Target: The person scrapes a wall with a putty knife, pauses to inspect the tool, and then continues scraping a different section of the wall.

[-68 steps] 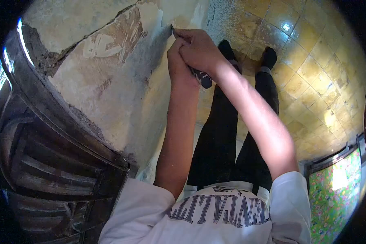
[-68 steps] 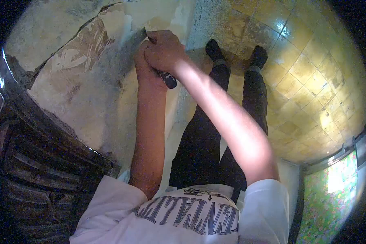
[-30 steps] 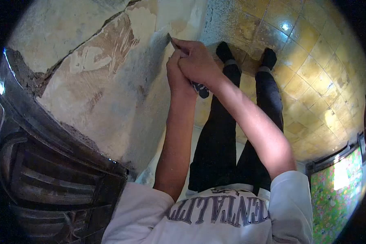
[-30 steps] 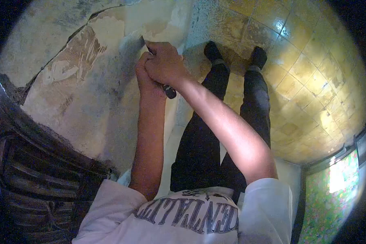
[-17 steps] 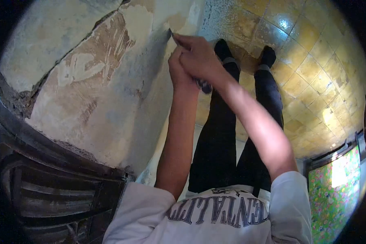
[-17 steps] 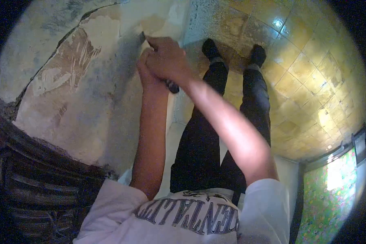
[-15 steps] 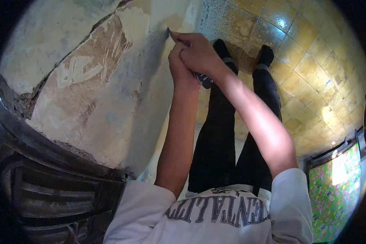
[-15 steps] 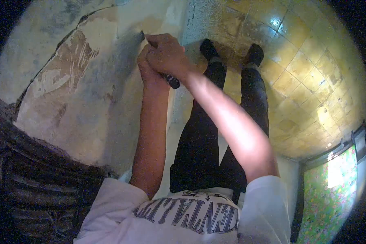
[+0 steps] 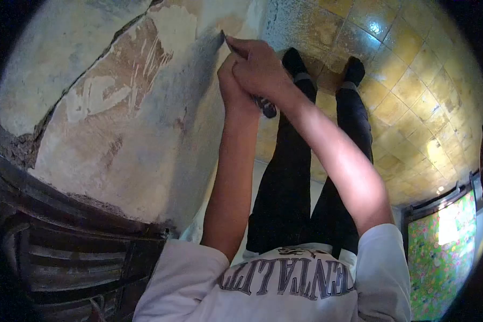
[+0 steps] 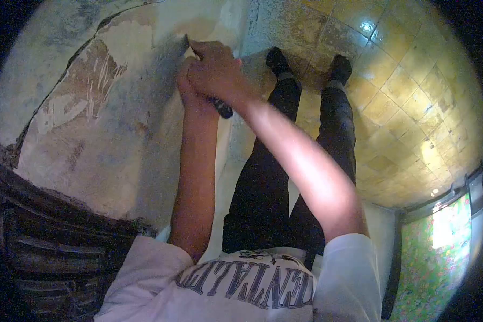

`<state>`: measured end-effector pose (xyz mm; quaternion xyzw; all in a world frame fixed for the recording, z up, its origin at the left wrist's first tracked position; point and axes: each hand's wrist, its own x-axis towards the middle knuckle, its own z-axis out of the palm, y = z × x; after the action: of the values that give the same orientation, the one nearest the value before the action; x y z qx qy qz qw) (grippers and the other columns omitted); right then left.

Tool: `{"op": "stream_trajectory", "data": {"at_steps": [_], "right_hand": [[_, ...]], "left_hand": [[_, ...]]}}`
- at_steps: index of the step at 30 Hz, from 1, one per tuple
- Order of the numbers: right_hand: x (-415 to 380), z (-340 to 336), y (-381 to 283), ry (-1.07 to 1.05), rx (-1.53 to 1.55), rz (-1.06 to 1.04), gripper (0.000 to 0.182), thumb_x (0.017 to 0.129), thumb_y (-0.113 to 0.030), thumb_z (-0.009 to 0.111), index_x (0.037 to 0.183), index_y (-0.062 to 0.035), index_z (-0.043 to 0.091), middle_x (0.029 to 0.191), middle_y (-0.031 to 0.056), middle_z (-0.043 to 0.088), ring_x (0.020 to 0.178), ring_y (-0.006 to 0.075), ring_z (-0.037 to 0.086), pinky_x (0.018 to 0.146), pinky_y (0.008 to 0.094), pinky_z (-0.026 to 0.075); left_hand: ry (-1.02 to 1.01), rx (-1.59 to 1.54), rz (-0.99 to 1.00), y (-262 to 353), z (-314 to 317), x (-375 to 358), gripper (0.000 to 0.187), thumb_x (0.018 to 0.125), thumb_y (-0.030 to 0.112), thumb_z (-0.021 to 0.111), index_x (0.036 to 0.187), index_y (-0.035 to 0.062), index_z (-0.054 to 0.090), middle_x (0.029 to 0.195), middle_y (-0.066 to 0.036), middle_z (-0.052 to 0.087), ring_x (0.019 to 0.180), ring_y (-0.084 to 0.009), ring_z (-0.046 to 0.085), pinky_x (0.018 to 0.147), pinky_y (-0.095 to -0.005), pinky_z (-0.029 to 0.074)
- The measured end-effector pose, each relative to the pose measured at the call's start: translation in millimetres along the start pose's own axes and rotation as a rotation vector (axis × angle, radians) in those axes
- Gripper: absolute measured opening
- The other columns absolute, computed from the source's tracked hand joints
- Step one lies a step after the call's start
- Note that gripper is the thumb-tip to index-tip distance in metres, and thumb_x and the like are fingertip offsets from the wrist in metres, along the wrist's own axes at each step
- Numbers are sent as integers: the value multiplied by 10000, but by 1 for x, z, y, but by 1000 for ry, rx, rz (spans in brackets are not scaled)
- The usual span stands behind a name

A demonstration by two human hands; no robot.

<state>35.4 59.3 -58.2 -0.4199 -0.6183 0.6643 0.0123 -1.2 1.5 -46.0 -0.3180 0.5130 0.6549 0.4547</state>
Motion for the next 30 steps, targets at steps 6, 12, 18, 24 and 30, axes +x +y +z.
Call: {"op": "stream_trajectory", "data": {"at_steps": [6,12,18,24,30], "right_hand": [[-10,-9,-12,-2,-29,-4,484,791,-110,493,1262,-64,594,1095,241,646,1053,354,632,905,368,489],[2,-15,-2,2,-17,-54,485,783,-103,486,1253,-69,601,1079,246,649,1034,376,631,909,380,486],[-2,0,-3,96,-56,-123,476,789,-113,493,1249,-43,594,1104,247,639,1068,358,624,927,363,481],[-7,-9,-17,45,43,-44,437,811,-126,499,1219,-7,604,1104,260,636,1078,355,622,926,369,485],[15,-20,-17,21,-43,-3,417,808,-116,511,1192,5,617,1015,267,661,993,347,662,864,353,506]], "left_hand": [[-9,-31,18,1,24,-18,254,853,244,489,926,26,597,902,-101,615,870,-233,613,792,-350,486],[-138,95,30,-6,-9,16,446,863,313,458,1157,-14,530,1152,-188,572,1050,-362,573,958,-532,418],[-55,-55,32,6,14,-17,301,861,253,477,1020,21,586,976,-109,612,907,-250,614,809,-377,495],[-168,-19,57,5,22,-22,332,875,253,466,1075,14,580,1014,-93,608,964,-223,598,809,-372,489],[-184,-57,30,3,4,17,266,839,228,492,1000,33,573,936,-79,600,874,-224,616,792,-361,492]]}}
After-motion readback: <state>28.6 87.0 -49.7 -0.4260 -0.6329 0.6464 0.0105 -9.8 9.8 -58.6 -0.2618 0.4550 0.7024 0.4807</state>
